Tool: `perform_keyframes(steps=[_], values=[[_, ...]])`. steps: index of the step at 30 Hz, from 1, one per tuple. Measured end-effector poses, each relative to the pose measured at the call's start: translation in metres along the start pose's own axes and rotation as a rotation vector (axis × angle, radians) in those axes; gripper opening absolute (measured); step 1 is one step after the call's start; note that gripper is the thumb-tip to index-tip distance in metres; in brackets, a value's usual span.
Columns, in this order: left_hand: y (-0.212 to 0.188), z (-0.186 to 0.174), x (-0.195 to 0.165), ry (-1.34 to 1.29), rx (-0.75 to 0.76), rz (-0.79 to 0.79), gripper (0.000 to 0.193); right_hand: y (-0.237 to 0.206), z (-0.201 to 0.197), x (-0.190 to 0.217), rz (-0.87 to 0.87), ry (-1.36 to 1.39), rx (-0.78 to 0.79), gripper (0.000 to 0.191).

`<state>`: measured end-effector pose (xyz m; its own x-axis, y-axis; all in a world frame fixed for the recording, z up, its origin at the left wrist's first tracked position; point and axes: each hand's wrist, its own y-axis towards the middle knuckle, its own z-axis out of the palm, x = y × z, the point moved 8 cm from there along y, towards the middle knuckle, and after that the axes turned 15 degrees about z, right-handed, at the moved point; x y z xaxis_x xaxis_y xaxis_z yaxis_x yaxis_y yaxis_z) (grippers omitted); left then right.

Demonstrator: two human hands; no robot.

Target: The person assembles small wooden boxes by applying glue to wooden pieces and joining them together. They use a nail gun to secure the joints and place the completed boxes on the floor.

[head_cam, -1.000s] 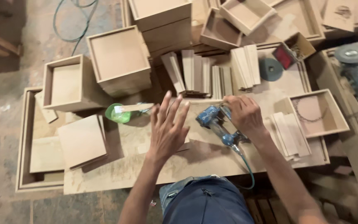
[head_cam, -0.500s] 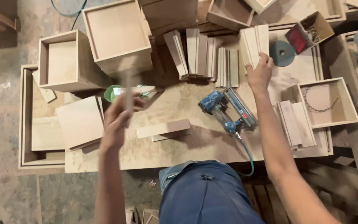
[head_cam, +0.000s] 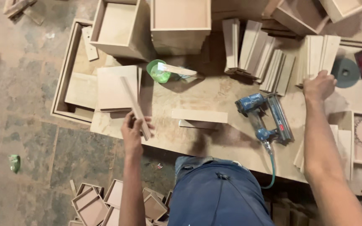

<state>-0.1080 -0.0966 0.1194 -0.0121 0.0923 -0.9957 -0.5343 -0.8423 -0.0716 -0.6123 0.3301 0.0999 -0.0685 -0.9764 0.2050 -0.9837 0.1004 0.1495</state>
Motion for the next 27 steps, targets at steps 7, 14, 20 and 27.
perform_keyframes(steps=[7,14,20,27], values=[[-0.041,-0.007,0.073,-0.233,0.086,-0.385,0.054,-0.020,-0.006,0.019,-0.083,-0.112,0.023,0.031],[-0.058,-0.015,0.091,-0.240,0.099,-0.398,0.062,-0.027,-0.021,0.002,0.015,0.190,-0.023,0.048],[-0.053,-0.019,0.090,-0.247,0.073,-0.267,0.061,-0.033,-0.021,-0.033,0.213,0.767,0.211,0.028],[-0.044,-0.007,0.094,-0.154,0.083,-0.204,0.053,-0.142,-0.023,-0.048,0.503,1.879,0.868,0.018]])
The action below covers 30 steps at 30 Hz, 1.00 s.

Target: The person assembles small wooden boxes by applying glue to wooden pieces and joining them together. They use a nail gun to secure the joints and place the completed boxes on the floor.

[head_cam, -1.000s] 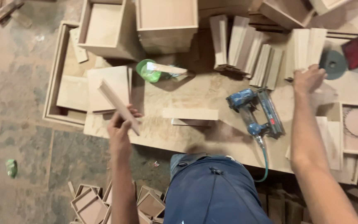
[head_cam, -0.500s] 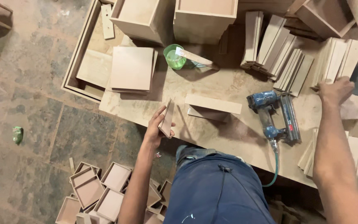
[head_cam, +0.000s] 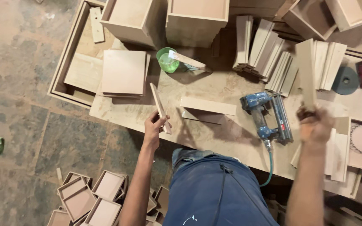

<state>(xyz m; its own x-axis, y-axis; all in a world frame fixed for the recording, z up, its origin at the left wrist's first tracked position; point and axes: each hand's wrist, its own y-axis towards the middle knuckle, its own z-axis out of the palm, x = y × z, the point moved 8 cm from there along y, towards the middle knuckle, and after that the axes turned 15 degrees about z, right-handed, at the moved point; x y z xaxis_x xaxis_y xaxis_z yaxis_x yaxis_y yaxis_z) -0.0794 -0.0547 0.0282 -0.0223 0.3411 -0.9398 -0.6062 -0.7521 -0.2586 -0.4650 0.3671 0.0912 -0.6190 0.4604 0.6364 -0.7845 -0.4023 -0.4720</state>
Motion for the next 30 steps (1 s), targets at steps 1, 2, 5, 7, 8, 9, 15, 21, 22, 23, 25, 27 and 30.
perform_keyframes(steps=[1,2,5,7,8,9,15,21,22,23,25,27,30], values=[[0.001,0.004,-0.004,-0.028,-0.001,0.036,0.048,-0.017,0.005,-0.017,0.014,0.093,0.007,0.016],[0.001,0.008,-0.008,-0.056,-0.004,0.073,0.043,-0.038,0.019,-0.024,-0.041,-0.047,0.056,0.020],[-0.006,0.024,-0.034,-0.180,-0.001,0.194,0.048,-0.085,0.070,-0.063,0.013,-0.266,0.163,0.034],[-0.012,0.047,-0.058,-0.304,0.057,0.273,0.055,-0.111,0.105,-0.096,0.114,-0.477,0.180,0.053],[-0.019,0.060,-0.071,-0.377,0.099,0.310,0.056,-0.116,0.130,-0.111,0.130,-0.461,0.272,0.055],[-0.024,0.073,-0.085,-0.450,0.137,0.351,0.056,-0.119,0.155,-0.125,0.148,-0.447,0.371,0.057],[-0.081,0.106,-0.173,0.222,0.168,0.925,0.064,-0.131,0.227,-0.196,0.419,-0.396,0.505,0.048],[-0.095,0.090,-0.189,0.451,0.343,0.813,0.060,-0.133,0.256,-0.222,0.502,-0.409,0.542,0.042],[-0.091,0.079,-0.185,0.488,0.312,0.732,0.062,-0.133,0.257,-0.230,0.555,-0.461,0.531,0.044],[-0.085,0.068,-0.180,0.521,0.283,0.648,0.065,-0.136,0.257,-0.238,0.609,-0.513,0.515,0.046],[-0.077,0.049,-0.174,0.579,0.286,0.584,0.069,-0.138,0.261,-0.245,0.581,-0.609,0.470,0.041],[-0.071,0.031,-0.174,0.626,0.356,0.623,0.073,-0.147,0.269,-0.253,0.577,-0.656,0.491,0.038],[-0.060,0.010,-0.144,0.571,0.474,0.296,0.077,-0.163,0.287,-0.264,0.612,-0.656,0.591,0.044]])
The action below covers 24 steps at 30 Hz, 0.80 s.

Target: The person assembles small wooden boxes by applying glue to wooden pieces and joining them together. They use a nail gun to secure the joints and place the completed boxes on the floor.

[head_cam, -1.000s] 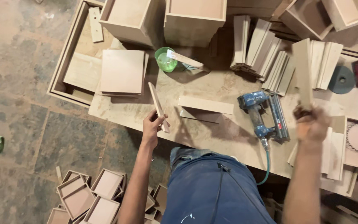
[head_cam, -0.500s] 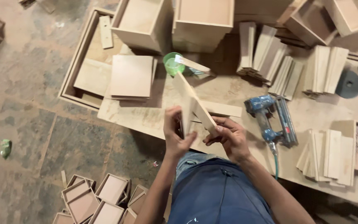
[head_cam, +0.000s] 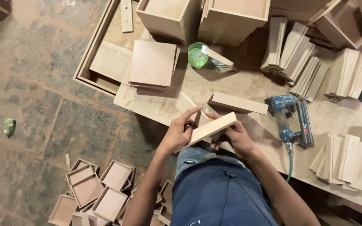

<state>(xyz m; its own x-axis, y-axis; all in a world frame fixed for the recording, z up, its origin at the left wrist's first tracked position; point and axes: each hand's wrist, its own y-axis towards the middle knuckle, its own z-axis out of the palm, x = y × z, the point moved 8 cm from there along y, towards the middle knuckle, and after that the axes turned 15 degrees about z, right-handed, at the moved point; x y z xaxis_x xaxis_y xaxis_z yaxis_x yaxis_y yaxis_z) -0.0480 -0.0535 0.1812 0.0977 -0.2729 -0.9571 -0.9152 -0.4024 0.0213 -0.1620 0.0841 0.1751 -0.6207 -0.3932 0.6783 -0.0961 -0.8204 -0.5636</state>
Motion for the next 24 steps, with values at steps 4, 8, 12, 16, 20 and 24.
perform_keyframes(steps=[4,8,12,16,20,24], values=[[-0.005,0.014,0.014,-0.432,0.143,-0.065,0.075,0.007,0.018,-0.007,0.106,0.008,0.115,0.034],[-0.022,0.039,0.036,-0.589,0.309,-0.301,0.074,0.016,0.005,-0.027,0.181,-0.091,0.026,0.021],[-0.021,0.051,0.063,-0.096,0.392,-0.149,0.053,0.025,-0.007,-0.049,0.245,-0.067,-0.043,0.021],[-0.018,0.052,0.080,0.183,0.273,0.108,0.012,0.021,-0.020,-0.057,0.356,-0.132,-0.159,0.022],[-0.019,0.051,0.090,0.311,0.222,0.282,0.034,-0.005,-0.043,-0.037,0.251,-0.376,-0.412,0.029],[-0.007,0.033,0.114,0.001,0.120,0.128,0.059,-0.087,-0.057,-0.002,-0.310,-0.336,-0.575,0.022]])
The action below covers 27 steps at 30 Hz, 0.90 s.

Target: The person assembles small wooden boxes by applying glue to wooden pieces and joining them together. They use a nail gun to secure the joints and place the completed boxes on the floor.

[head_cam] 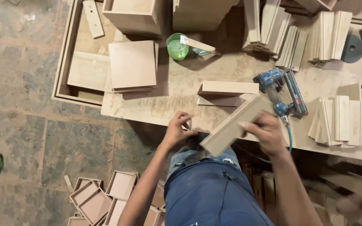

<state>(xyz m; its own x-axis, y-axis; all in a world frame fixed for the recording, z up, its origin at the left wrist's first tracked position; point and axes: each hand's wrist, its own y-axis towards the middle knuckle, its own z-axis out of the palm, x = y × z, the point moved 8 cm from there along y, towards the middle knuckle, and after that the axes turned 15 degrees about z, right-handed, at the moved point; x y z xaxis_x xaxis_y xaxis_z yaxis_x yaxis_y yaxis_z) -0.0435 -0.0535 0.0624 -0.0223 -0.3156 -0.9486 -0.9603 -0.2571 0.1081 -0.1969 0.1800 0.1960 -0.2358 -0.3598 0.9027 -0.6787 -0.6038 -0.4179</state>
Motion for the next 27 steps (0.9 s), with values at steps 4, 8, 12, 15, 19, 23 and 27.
perform_keyframes(steps=[4,8,12,15,19,23,27], values=[[0.017,-0.029,0.023,-0.151,-0.148,-0.082,0.055,-0.058,-0.064,0.013,-0.303,0.017,-0.333,0.023],[0.057,-0.039,0.052,-0.237,-0.183,-0.070,0.054,-0.047,-0.104,-0.025,-0.163,0.037,-0.591,0.025],[0.082,-0.022,0.097,-0.299,-0.118,-0.254,0.054,0.003,-0.124,-0.075,0.010,-0.093,-0.680,0.029],[0.103,-0.011,0.108,-0.315,-0.075,-0.120,0.056,0.038,-0.122,-0.103,-0.056,-0.025,-0.626,0.040],[0.109,-0.006,0.124,-0.258,-0.078,-0.132,0.058,0.067,-0.126,-0.136,-0.084,-0.184,-0.637,0.060],[0.113,0.003,0.120,-0.151,-0.039,-0.026,0.059,0.086,-0.140,-0.186,0.057,-0.260,-0.541,0.054],[0.112,0.016,0.129,-0.106,-0.007,-0.076,0.059,0.090,-0.152,-0.225,0.069,-0.089,-0.404,0.059]])
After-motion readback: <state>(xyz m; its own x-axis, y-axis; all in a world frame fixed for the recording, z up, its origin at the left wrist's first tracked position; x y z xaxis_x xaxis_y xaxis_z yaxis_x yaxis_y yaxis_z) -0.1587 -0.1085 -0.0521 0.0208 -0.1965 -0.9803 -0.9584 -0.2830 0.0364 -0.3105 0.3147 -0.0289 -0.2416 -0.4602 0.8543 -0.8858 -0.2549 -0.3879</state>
